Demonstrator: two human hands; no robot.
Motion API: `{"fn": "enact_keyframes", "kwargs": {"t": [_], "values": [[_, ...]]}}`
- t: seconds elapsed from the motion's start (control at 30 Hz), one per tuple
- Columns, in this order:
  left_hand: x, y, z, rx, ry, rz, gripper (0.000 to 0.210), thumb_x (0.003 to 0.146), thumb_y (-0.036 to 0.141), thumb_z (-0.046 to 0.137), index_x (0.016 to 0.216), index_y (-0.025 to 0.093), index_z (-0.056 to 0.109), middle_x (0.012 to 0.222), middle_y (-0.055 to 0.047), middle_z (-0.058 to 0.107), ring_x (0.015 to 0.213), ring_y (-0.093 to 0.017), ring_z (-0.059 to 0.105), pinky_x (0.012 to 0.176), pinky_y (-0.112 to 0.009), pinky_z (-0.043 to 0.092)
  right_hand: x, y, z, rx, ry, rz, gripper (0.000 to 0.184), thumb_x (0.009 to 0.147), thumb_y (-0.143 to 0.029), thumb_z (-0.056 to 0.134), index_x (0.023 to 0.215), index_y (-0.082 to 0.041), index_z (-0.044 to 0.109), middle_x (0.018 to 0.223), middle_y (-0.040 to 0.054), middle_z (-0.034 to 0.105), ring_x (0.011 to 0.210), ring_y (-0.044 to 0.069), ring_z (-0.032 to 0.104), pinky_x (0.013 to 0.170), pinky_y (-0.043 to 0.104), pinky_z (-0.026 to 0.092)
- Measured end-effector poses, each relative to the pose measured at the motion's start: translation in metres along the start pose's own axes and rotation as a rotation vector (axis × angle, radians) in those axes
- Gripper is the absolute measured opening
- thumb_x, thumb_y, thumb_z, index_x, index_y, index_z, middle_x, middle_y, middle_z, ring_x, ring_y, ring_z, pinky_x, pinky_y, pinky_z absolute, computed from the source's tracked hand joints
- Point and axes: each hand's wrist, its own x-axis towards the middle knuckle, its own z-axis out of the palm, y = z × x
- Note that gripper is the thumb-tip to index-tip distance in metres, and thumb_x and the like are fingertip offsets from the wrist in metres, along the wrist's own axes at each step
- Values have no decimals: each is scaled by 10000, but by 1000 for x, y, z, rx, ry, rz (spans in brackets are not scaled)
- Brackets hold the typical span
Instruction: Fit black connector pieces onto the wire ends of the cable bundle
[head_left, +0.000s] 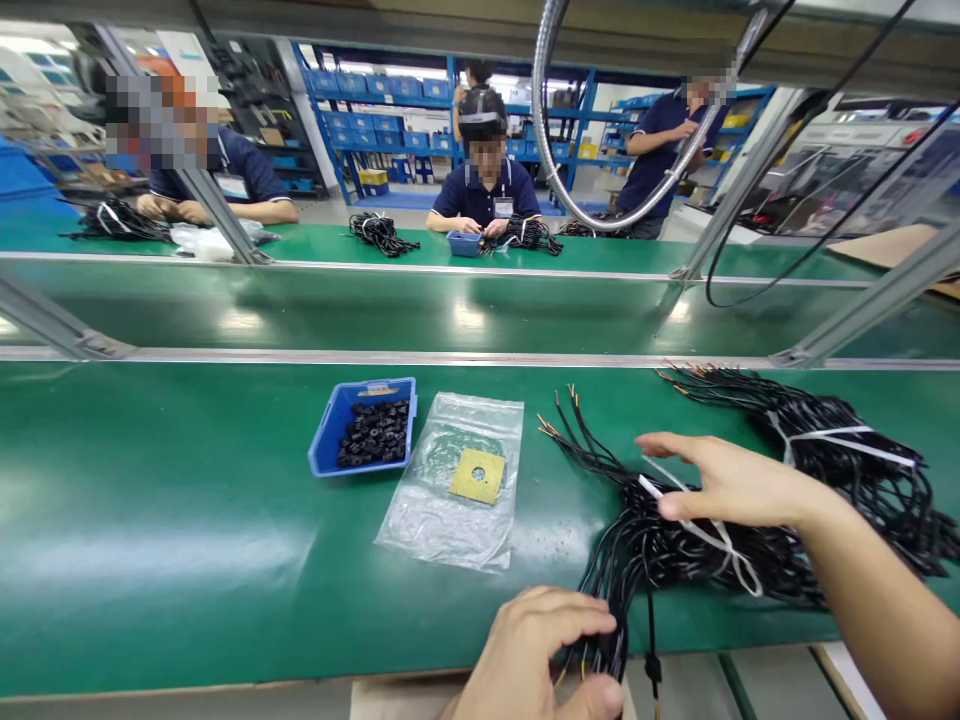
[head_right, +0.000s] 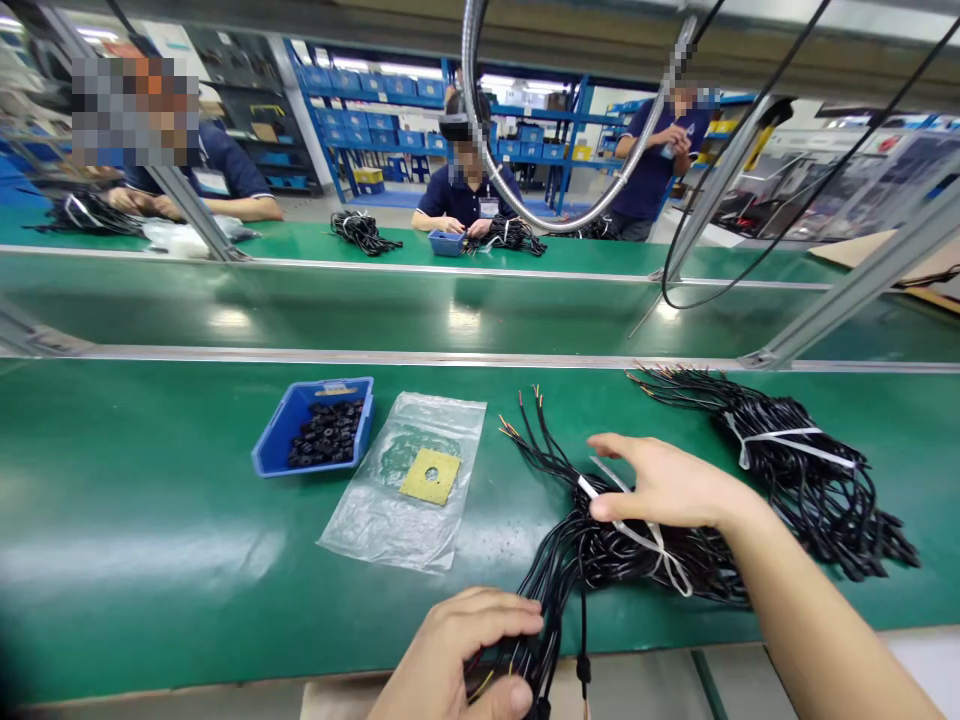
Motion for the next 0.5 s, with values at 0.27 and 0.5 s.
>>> {"fn": "enact_keyframes", "kwargs": {"t": [0.27,0.5], "values": [[83,10,14,-591,161,-654,343,725,271,783,1040,160,707,1143,-139,710,1090,-277,649,992,-411,475,-28,37,6,250,-208,-62,1159,460,-653,860,1432,-155,471,1379,141,569,1269,396,524,1099,482,407],[166,13,35,-743,137,-800,264,919,333,562,751,139,621,760,-80,673,755,-179,669,809,-303,529,-44,44,11,223,-156,-97,1118,529,-613,842,1455,-147,426,1387,162,520,1272,361,510,1102,462,392]]}}
